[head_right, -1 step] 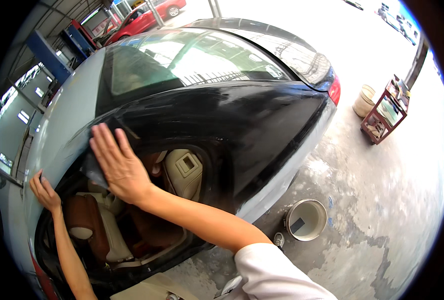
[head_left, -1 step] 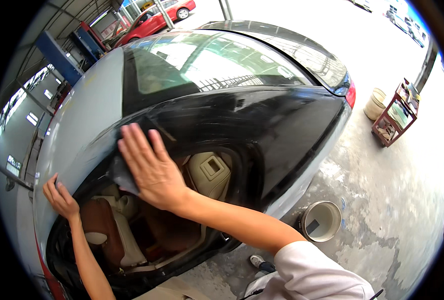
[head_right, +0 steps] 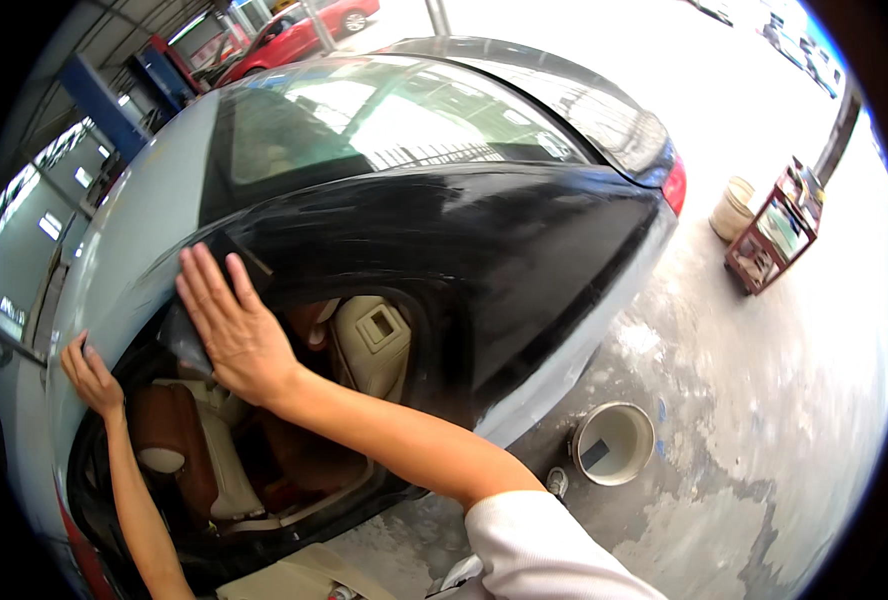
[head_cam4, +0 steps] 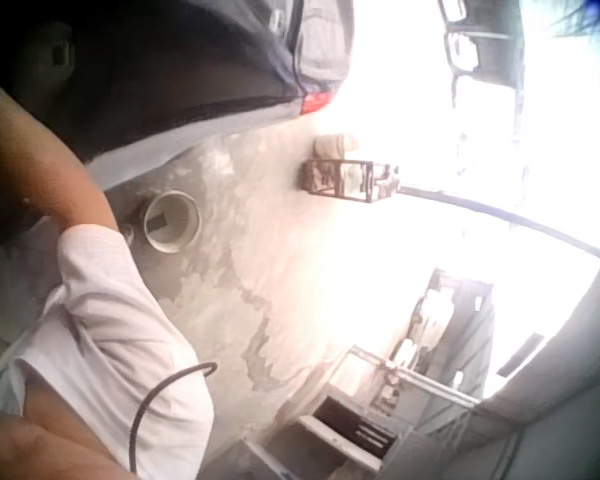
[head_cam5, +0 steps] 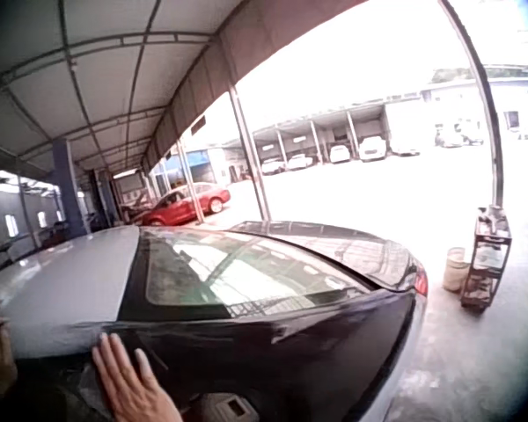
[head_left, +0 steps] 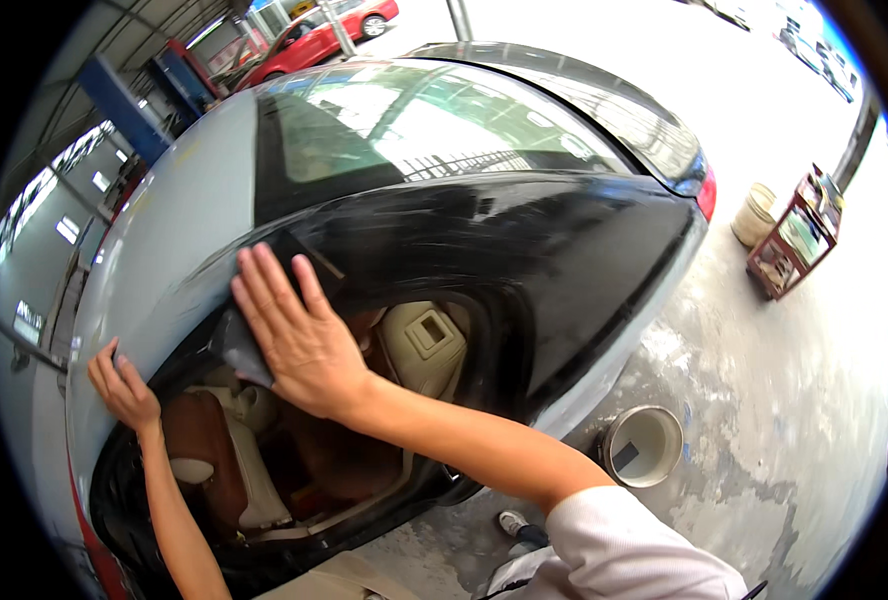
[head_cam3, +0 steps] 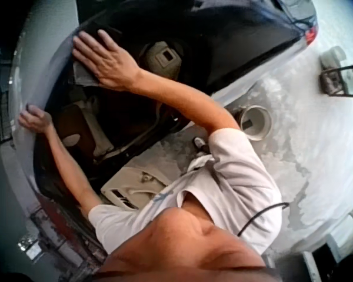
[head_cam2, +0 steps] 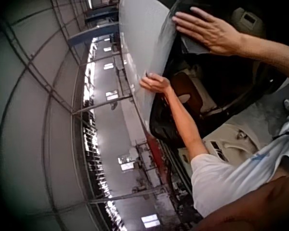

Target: The person sands the roof of a silver car using a sanding block and a cloth. They repeatedly wipe the surface, dip the sanding block into a bucket of water, and continue sanding different sections of the roof.

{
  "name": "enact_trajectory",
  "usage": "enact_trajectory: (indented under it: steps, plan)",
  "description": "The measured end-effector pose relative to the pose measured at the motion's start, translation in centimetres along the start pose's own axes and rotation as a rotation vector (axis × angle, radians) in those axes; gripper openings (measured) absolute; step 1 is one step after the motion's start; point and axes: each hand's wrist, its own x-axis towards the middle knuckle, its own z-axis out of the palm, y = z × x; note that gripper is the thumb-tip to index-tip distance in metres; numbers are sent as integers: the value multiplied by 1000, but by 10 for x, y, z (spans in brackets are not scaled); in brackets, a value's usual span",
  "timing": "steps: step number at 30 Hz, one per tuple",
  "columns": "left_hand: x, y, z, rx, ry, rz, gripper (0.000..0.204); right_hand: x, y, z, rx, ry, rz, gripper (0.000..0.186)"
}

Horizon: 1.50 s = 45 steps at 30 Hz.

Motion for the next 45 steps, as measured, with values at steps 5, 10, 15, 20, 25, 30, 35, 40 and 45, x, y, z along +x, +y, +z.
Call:
enact_trajectory:
  steps: [5, 10, 15, 20, 25, 30, 35, 40, 45]
  plan:
    - [1, 6, -8, -27, 15, 26, 28, -79, 78, -24, -45, -175, -39, 69]
    - [1, 17, -9, 3, 60, -26, 27, -196, 162, -73, 23, -152, 296, 71]
    - [2, 25, -13, -31, 89, -51, 24, -124, 118, -75, 47, 10, 96, 69]
    - [0, 30, -11, -60, 98, -62, 23, -15, -18, -1, 145, -107, -231, 68]
    - [0, 32, -17, -69, 36, -84, 26, 1, 9, -4, 29, -213, -457, 64]
    - [5, 30, -21, -62, 79, -93, 24, -19, 33, -29, 44, -70, -288, 71]
    - [7, 33, -21, -84, 72, -87, 24, 29, -4, -19, 166, -217, -370, 88]
    - [7, 30, -23, -69, 90, -73, 22, -17, 52, -40, 57, -204, -252, 82]
    - [11, 39, -21, -83, 76, -58, 23, 45, -2, -24, 88, -132, -285, 85]
